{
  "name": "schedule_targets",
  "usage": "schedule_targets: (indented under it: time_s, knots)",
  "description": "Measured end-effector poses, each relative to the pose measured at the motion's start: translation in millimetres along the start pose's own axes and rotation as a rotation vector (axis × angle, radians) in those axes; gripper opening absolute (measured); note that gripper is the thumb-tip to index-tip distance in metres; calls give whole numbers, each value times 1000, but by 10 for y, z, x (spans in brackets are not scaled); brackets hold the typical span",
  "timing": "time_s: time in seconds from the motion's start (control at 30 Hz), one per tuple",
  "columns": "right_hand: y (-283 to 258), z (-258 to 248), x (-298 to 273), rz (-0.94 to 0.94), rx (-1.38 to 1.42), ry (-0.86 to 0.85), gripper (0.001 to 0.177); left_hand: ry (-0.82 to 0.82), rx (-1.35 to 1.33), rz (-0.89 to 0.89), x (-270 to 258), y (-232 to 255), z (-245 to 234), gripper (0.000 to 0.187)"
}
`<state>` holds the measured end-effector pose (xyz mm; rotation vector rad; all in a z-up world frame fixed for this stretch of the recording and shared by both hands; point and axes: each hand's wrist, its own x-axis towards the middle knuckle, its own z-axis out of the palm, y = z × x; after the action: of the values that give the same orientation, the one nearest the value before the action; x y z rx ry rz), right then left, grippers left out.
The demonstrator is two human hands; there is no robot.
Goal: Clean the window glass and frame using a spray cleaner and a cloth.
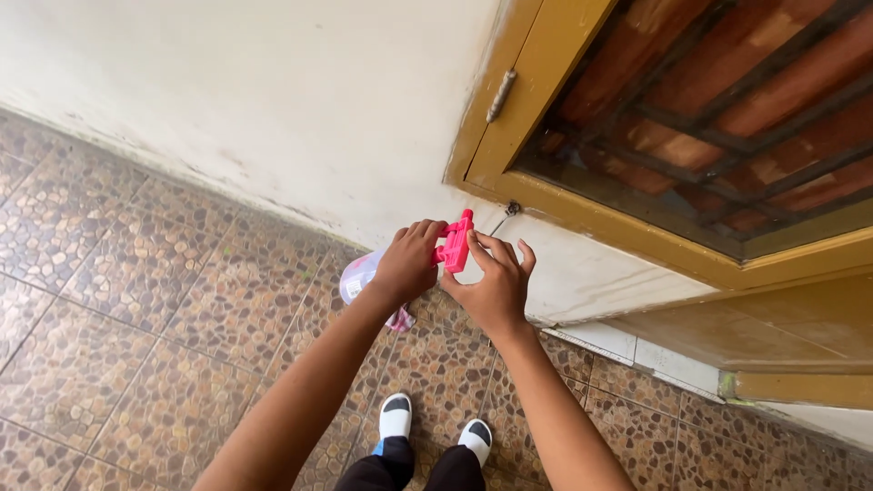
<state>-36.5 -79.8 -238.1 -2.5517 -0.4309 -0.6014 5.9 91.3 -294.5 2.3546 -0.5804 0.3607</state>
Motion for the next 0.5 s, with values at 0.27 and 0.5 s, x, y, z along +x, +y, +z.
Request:
schedule_targets:
  time_s: [0.27,0.5]
  knots:
    - [215,230,-179,51,25,-30,65,-210,51,-189,-50,-8,172,50]
    - [298,263,-372,114,25,-61,64,-157,53,-105,-175,-14,359,54]
